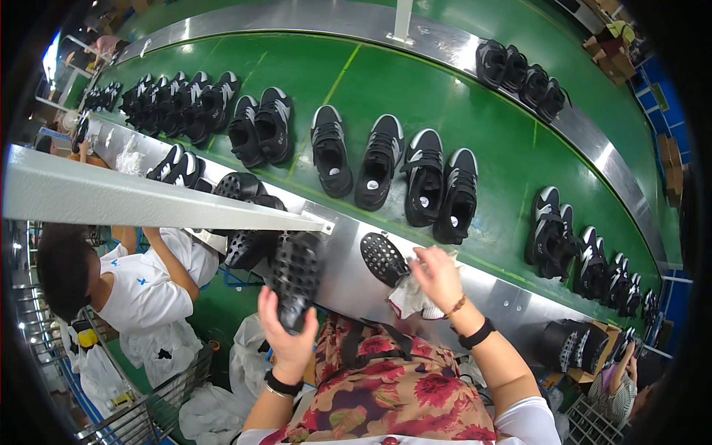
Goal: Inspecting and cleaning shoes on a factory assembly line.
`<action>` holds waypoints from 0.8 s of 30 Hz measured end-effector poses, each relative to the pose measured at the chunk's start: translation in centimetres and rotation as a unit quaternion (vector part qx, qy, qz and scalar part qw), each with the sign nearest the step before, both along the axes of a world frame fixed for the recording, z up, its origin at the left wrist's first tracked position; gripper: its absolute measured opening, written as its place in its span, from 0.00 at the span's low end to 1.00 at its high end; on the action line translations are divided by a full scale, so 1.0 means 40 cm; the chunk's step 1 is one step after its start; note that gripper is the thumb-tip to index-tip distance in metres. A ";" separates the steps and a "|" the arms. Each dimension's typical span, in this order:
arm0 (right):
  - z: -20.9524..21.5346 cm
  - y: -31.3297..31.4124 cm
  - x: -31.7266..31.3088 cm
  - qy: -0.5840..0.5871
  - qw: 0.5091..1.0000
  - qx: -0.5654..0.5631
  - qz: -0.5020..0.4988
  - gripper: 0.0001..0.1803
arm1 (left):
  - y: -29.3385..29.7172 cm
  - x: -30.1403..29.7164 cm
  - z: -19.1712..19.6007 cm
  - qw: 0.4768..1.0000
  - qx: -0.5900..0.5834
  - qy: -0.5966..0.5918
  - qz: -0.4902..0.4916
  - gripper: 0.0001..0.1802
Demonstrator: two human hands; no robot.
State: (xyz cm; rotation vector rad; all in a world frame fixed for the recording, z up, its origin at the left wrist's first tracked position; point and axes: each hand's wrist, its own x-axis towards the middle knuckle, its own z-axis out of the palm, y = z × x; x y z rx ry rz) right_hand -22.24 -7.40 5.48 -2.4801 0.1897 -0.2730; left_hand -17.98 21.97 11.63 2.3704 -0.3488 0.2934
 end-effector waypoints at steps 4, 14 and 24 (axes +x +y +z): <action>-0.034 0.086 -0.034 0.171 0.975 -0.141 0.026 0.32 | -0.088 -0.061 -0.060 0.995 -0.012 0.071 -0.068 0.41; 0.038 0.026 -0.097 0.152 0.981 -0.082 -0.085 0.32 | -0.200 -0.083 -0.279 0.978 0.060 0.192 -0.054 0.48; 0.169 -0.194 -0.097 0.070 0.954 0.143 -0.252 0.23 | -0.474 0.182 -0.111 0.961 -0.073 0.072 -0.257 0.12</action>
